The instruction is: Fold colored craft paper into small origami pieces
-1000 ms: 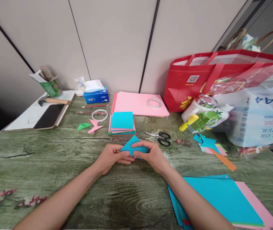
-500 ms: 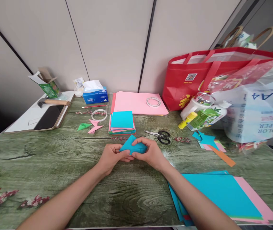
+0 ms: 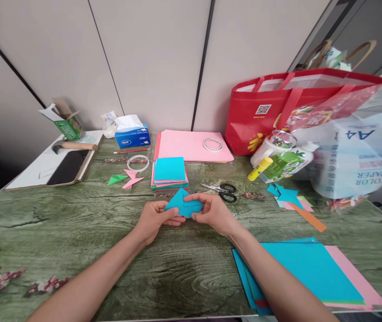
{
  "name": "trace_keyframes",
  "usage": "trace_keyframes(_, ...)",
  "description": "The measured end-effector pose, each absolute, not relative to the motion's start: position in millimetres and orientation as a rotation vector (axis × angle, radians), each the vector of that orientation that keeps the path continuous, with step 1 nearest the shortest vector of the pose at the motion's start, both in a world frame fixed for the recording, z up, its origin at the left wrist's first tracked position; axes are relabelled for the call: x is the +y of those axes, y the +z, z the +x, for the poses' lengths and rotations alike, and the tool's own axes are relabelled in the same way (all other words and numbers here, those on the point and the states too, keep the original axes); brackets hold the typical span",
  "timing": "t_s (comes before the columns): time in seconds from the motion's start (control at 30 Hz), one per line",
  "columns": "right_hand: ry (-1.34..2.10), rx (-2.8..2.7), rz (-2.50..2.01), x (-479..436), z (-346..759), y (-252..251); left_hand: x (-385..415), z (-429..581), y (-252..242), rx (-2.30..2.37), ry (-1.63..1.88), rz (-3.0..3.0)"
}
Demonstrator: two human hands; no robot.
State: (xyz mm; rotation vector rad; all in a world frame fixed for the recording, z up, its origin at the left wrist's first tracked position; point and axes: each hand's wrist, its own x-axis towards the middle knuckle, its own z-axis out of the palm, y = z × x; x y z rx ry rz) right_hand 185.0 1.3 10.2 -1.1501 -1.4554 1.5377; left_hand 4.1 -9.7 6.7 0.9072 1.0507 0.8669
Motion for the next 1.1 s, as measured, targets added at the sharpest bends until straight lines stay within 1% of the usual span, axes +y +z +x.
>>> trace_keyframes(0.1,1.572,-1.462,-1.1,1.3,188.3,10.1,-8.4,2.6,6.8,1.066,0.865,0.926)
trace_keyframes(0.27,1.708,-1.342,-0.896,3.6,188.6,6.9,-5.3,-0.3,5.5,1.11,0.803,1.056)
trace_keyframes(0.37,1.718,-1.24,-0.916,4.3,184.7,3.8,-4.2,-0.5,5.4,1.121,0.761,1.174)
trace_keyframes(0.6,1.491,-1.26,-1.042,-0.6,174.7,-5.7,-5.2,4.6,7.2,1.133,0.941,1.146)
trace_keyframes(0.77,1.421,-1.319,-1.093,-1.5,170.5,-9.1,-7.9,5.0,4.9,1.064,0.838,1.225)
trace_keyframes(0.9,1.327,-1.342,-1.13,1.0,170.6,-8.5,-8.5,3.8,4.2,1.147,0.759,1.273)
trace_keyframes(1.0,1.26,-1.318,-1.137,-0.3,169.9,-8.3,-8.9,3.9,5.7,1.234,0.77,1.322)
trace_keyframes(1.1,1.29,-1.374,-1.073,-4.2,168.1,-7.2,-9.3,4.3,6.1,1.209,0.808,1.285)
